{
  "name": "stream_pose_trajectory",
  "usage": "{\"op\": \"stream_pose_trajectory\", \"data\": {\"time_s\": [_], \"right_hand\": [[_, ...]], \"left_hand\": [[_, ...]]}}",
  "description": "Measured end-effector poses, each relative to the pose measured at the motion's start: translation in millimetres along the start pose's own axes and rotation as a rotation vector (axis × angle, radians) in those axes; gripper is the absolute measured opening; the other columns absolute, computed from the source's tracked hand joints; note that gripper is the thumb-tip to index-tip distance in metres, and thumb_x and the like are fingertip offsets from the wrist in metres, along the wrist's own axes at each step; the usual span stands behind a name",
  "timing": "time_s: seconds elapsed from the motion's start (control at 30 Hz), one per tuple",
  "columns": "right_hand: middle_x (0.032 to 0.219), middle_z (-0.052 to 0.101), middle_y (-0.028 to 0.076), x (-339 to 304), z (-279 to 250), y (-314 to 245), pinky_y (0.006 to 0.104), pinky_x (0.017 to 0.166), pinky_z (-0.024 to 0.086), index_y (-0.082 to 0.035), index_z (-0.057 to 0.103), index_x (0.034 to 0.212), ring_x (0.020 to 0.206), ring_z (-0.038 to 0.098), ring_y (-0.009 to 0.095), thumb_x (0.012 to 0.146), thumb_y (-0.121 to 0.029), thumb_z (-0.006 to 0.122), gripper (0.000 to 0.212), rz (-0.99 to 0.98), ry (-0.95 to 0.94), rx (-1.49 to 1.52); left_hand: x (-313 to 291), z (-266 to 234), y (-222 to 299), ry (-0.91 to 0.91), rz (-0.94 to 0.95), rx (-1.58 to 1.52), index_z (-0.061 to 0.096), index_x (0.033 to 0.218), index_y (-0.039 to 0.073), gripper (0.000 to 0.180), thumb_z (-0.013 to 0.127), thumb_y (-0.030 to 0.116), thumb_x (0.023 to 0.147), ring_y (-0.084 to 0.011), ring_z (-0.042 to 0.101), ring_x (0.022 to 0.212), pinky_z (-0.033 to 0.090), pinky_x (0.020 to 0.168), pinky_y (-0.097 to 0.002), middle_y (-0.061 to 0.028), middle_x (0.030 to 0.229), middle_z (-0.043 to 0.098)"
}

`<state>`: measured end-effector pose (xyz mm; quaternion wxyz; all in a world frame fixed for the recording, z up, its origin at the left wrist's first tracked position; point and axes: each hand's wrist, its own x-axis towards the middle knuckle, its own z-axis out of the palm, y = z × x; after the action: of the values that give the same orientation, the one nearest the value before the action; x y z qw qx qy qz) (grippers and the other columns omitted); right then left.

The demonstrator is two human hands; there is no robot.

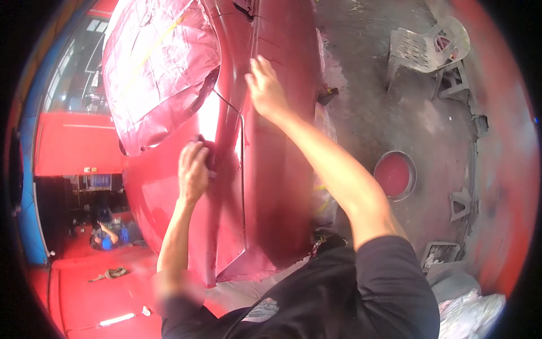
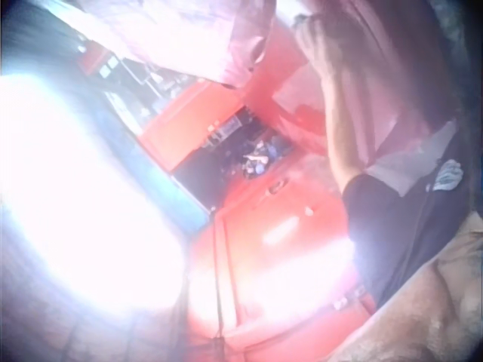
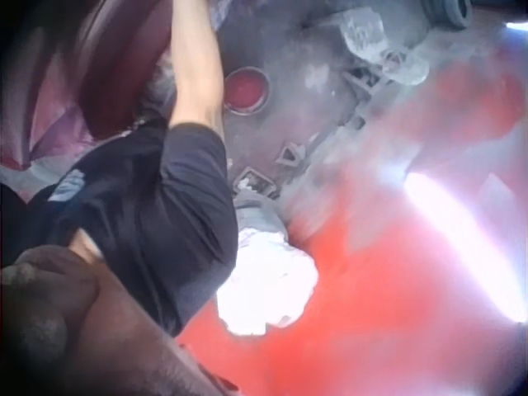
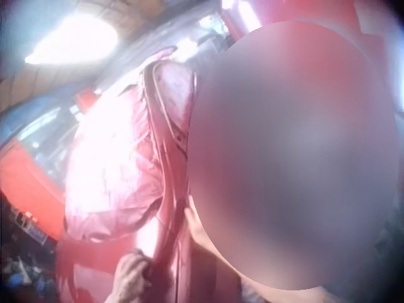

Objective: The person wipes the surface of a red car body with a cloth. The car is partially covered with newspaper and masking tape. The person moves around the vehicle, wiping the hood and side panels.

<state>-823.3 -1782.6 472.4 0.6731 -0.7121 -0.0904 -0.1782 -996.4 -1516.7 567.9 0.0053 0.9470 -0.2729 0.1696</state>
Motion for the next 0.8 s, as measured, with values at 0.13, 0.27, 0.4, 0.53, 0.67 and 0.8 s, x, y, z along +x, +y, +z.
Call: {"op": "stream_pose_trajectory", "data": {"time_s": [0.13,0.27,0.4,0.53,0.67,0.8], "right_hand": [[0.164,0.031,0.039,-24.9,84.6,-14.6,0.0588,0.128,0.025,0.016,0.032,0.157,0.155,0.029,0.052,0.112,-0.033,0.044,0.068,-0.123,0.025,-0.607],[0.164,0.029,0.041,-88.1,92.9,-18.6,0.0595,0.128,0.025,0.017,0.031,0.157,0.153,0.03,0.055,0.111,-0.032,0.049,0.07,-0.253,-0.077,-0.585],[0.158,0.037,0.042,44.9,77.7,-3.3,0.0554,0.126,0.03,0.016,0.036,0.154,0.151,0.034,0.054,0.111,-0.034,0.048,0.067,-0.2,0.15,-0.433],[0.161,0.034,0.041,32.8,82.3,8.3,0.0567,0.126,0.03,0.017,0.037,0.153,0.153,0.033,0.053,0.111,-0.037,0.049,0.07,-0.108,0.091,-0.484],[0.162,0.032,0.041,-93.0,98.1,-23.5,0.0588,0.127,0.028,0.017,0.035,0.155,0.152,0.032,0.056,0.11,-0.034,0.05,0.07,-0.244,-0.096,-0.559],[0.157,0.039,0.042,34.4,76.4,-1.1,0.0556,0.123,0.035,0.018,0.038,0.151,0.145,0.042,0.055,0.111,-0.033,0.049,0.066,-0.259,0.153,-0.506]], "left_hand": [[-21.0,13.9,-30.7,0.036,-0.251,0.004,0.069,0.129,-0.004,0.039,0.055,-0.004,0.092,-0.0451,0.053,0.138,0.038,0.121,-0.053,-0.023,0.143,0.061],[-39.3,14.5,-34.1,0.08,-0.297,-0.045,0.068,0.133,-0.003,0.042,0.054,-0.002,0.093,-0.043,0.051,0.14,0.036,0.122,-0.0525,-0.0222,0.146,0.059],[-17.7,20.4,-30.9,0.129,-0.238,-0.051,0.068,0.131,-0.001,0.044,0.056,-0.004,0.089,-0.0426,0.052,0.138,0.038,0.119,-0.0537,-0.0204,0.145,0.059],[-31.3,26.0,-34.1,0.109,-0.259,-0.045,0.068,0.131,-0.001,0.044,0.057,-0.004,0.089,-0.0427,0.051,0.138,0.038,0.12,-0.0537,-0.0199,0.145,0.059],[-34.6,16.3,-38.6,0.107,-0.297,0.016,0.068,0.132,0.0,0.044,0.058,-0.003,0.089,-0.0425,0.051,0.139,0.037,0.12,-0.0532,-0.0201,0.145,0.059],[-20.1,24.1,-31.2,0.113,-0.264,0.017,0.068,0.133,0.0,0.045,0.057,-0.003,0.09,-0.0422,0.052,0.138,0.037,0.12,-0.0532,-0.02,0.145,0.06]]}}
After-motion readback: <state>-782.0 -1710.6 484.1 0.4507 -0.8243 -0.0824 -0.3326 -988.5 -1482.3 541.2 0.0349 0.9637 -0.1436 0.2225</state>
